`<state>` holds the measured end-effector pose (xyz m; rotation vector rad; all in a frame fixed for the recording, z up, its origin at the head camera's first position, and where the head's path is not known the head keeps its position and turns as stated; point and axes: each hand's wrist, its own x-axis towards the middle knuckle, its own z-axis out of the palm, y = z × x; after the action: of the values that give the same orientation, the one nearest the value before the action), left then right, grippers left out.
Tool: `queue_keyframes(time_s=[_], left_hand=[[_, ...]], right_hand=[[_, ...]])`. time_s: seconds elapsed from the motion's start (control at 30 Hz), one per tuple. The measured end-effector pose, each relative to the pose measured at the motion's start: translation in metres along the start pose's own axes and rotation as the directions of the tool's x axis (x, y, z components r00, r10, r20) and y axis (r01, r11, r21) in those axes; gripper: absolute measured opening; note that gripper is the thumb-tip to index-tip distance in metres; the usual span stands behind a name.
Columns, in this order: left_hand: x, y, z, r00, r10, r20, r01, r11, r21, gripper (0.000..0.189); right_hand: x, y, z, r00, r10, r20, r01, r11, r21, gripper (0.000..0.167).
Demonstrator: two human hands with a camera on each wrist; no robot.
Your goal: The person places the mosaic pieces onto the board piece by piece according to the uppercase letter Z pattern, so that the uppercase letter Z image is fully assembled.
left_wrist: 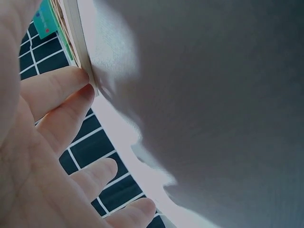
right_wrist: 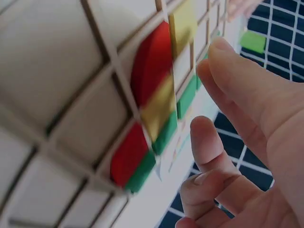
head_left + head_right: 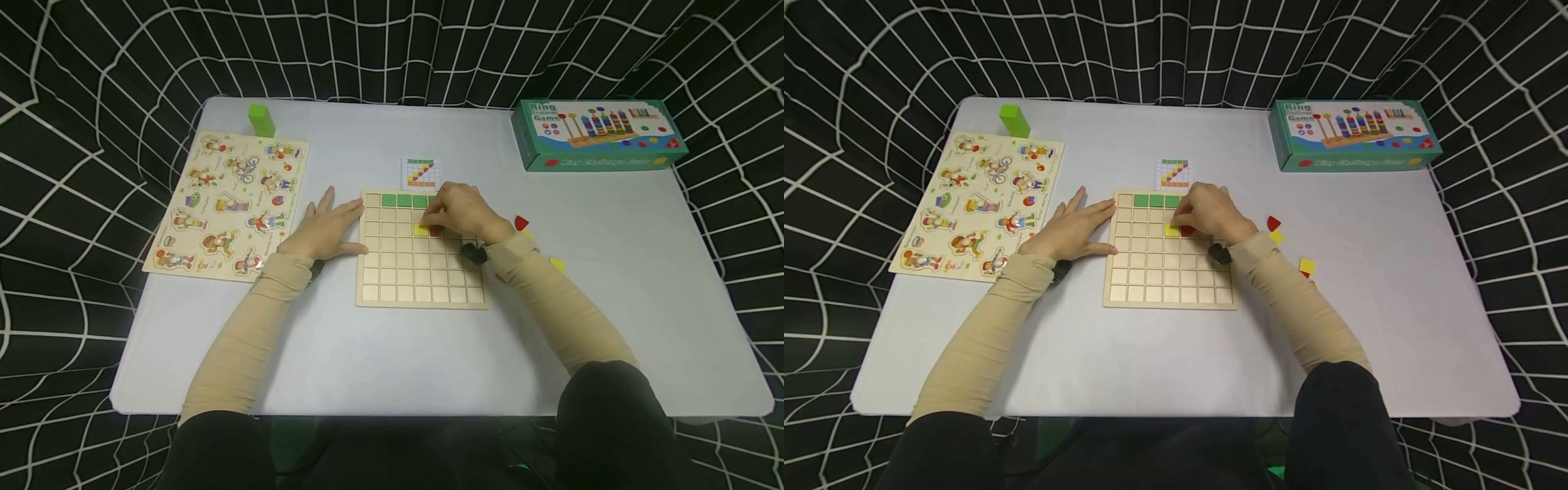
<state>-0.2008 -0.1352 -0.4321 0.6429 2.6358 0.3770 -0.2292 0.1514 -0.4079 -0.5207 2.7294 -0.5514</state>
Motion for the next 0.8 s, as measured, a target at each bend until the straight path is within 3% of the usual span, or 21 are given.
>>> queue_keyframes(time_s=[0.4, 0.8], left_hand=[[0.000, 0.002, -0.001, 1.000, -0.008, 0.011, 0.008, 1.000, -0.003, 0.092], [0.000, 0.004, -0.002, 1.000, -0.009, 0.023, 0.009, 1.000, -0.005, 0.092]], right_hand=[[-0.033, 0.046, -0.025, 0.991, 0.136, -0.007, -0.135, 0.989, 0.067, 0.034], [-0.087, 0.105, -0.040, 0.946, 0.325, -0.004, -0.322, 0.938, 0.127, 0.043]])
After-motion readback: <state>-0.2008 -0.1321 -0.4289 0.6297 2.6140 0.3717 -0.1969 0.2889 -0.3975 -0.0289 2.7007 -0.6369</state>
